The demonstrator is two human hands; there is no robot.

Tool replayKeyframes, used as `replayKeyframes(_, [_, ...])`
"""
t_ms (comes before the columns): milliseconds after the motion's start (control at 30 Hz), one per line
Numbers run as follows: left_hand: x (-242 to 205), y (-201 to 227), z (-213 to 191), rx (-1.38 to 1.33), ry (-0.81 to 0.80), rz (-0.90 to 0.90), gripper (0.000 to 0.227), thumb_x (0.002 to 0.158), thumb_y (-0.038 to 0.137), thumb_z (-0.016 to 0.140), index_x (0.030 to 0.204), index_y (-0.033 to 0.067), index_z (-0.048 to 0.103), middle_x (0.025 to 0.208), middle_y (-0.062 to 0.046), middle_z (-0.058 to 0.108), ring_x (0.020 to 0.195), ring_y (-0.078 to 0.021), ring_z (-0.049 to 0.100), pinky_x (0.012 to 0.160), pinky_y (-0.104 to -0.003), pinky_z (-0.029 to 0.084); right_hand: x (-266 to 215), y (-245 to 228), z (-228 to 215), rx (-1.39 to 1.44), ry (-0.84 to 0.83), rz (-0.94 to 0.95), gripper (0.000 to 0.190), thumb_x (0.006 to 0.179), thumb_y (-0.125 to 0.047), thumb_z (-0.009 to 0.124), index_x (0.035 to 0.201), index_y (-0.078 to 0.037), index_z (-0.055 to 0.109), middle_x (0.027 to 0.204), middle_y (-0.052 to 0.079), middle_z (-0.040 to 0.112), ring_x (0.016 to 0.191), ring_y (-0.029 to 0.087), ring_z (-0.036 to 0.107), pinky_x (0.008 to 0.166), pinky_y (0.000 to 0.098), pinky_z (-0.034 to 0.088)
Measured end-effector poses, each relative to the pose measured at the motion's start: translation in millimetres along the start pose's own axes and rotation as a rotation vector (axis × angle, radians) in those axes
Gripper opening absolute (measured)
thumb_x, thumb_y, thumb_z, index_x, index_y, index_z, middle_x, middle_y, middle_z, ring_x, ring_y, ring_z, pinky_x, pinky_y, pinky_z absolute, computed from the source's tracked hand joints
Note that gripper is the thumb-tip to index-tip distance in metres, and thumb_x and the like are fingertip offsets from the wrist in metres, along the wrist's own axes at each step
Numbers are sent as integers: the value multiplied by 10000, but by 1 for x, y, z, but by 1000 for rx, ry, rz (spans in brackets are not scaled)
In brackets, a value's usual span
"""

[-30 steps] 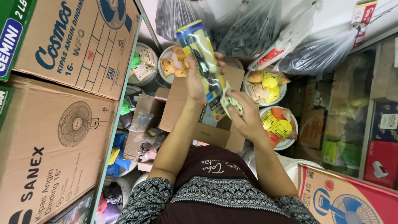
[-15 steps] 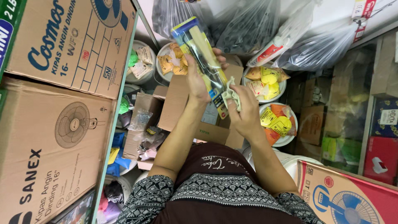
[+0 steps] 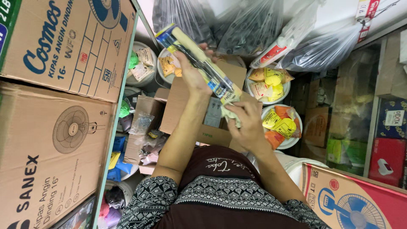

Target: The person wipes several tools including a chisel and scissors using a cloth while standing in a storage area.

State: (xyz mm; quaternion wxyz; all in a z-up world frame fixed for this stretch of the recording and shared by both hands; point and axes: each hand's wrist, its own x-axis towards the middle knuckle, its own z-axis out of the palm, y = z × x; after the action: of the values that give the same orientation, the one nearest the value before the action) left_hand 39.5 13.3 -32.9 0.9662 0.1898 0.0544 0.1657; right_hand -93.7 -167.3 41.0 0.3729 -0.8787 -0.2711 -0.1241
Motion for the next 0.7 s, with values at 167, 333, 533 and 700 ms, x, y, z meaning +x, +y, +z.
replayKeyframes(167, [-10,22,15,-64,-27,19,702,1044,669,311,1223,47,583,1075,-123,661,934,-233,640,801,-432,551,-4,21,-15,200,318,230,313,939,-47,573,1243,-29,649,1244,162,631,1136,332,636,1040,423,511])
replayKeyframes(333, [-21,14,25,-118,-206,-42,773,1075,690,299,1244,-7,587,1113,-122,651,986,-230,627,867,-394,524,16,8,0,15,156,-2,375,933,-42,626,1299,38,623,1296,204,627,1152,394,603,1046,452,455])
replayKeyframes(533, [-20,33,16,-103,-213,44,817,1052,728,287,1244,-2,598,1129,-120,647,1017,-225,621,925,-374,512,-2,20,6,220,90,270,296,910,-100,632,1194,-31,682,1110,141,691,988,327,667,912,398,524])
replayKeyframes(700, [-23,33,17,-51,-183,76,811,1070,717,279,1241,-15,584,1104,-132,654,977,-245,627,894,-397,523,5,5,2,88,293,-72,291,886,-79,647,1174,-40,663,1165,147,652,1066,347,624,967,435,495])
